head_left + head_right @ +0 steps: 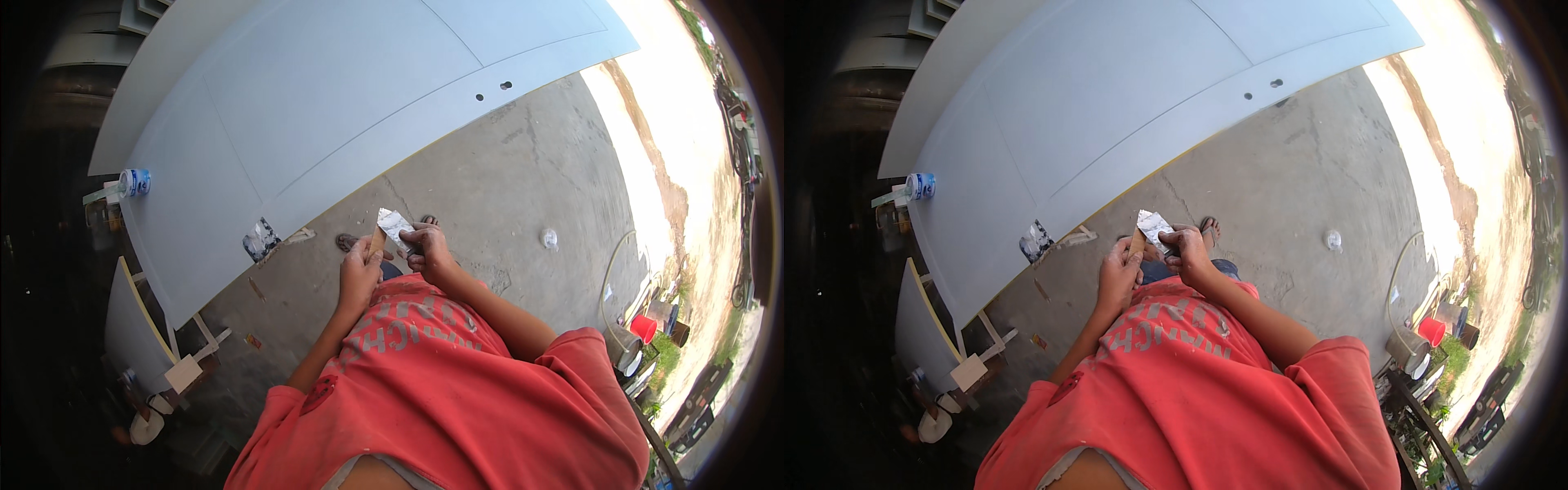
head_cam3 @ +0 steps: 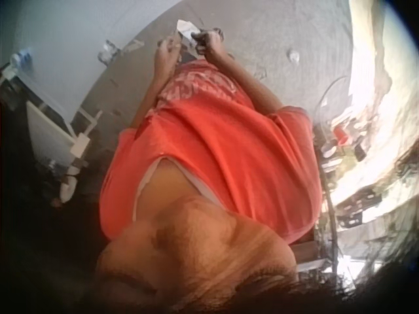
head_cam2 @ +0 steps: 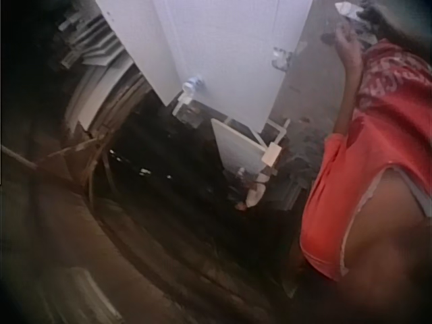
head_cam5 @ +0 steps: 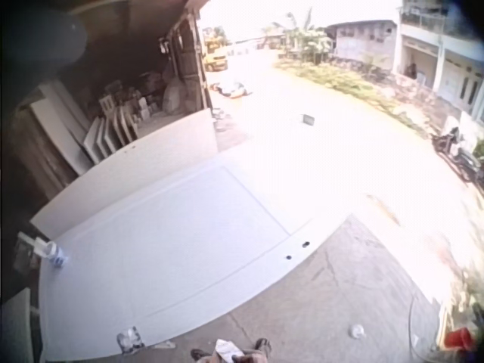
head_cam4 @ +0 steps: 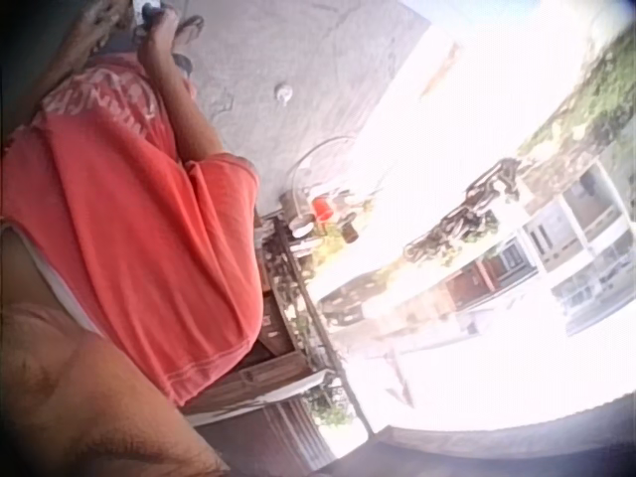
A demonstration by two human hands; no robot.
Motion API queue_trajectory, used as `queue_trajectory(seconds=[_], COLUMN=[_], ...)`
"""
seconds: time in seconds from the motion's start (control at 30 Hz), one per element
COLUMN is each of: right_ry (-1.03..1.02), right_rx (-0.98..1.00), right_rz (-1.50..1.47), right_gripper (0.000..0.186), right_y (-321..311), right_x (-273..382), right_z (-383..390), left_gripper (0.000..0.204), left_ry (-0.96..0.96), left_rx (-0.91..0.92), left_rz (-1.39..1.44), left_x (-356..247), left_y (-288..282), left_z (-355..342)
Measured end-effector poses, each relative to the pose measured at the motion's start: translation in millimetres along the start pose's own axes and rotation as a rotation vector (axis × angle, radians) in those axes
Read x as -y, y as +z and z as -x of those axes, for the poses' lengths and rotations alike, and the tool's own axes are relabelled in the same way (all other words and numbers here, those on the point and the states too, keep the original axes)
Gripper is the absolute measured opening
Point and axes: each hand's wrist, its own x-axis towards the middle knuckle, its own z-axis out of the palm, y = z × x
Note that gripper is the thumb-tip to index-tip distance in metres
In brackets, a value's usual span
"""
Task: The person applies filler to a white door using a putty knife and a metal plate. They scoop filler onto the door surface to fill grooves and use a small wooden strip as a guide to ensure smooth application along straight lines.
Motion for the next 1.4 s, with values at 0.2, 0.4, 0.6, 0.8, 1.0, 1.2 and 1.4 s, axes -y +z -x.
queue_trajectory(seconds=[0.2, 0.4, 0.6, 0.8, 1.0, 1.2, 1.4], right_ry=[0.152, 0.157, 0.104, 0.039, 0.016, 0.135, -0.511], right_rx=[-0.071, -0.085, -0.193, -0.068, 0.109, 0.094, 0.279], right_rz=[-0.122, -0.188, -0.225, -0.093, 0.049, 0.291, 0.911], right_gripper=[0.007, 0.008, 0.008, 0.014, 0.019, 0.017, 0.011], right_y=[7, 14, 5, 9, 8, 14, -14], right_x=[-3, -8, -4, -4, -15, -28, -51], right_z=[-8, -19, -26, -19, -29, -24, -42], left_gripper=[0.03, 0.032, 0.027, 0.027, 0.019, 0.019, 0.017], left_ry=[0.194, 0.118, 0.049, -0.213, -0.13, -0.05, -0.005], left_rx=[-0.093, -0.046, -0.156, -0.132, -0.148, -0.085, -0.126], left_rz=[-0.287, -0.31, -0.159, 0.283, 0.161, 0.157, 0.031], left_x=[32, 17, 37, 60, 32, 41, 46], left_y=[-4, -3, -12, -24, -16, -12, -12], left_z=[-4, 6, -7, -21, -11, -2, 14])
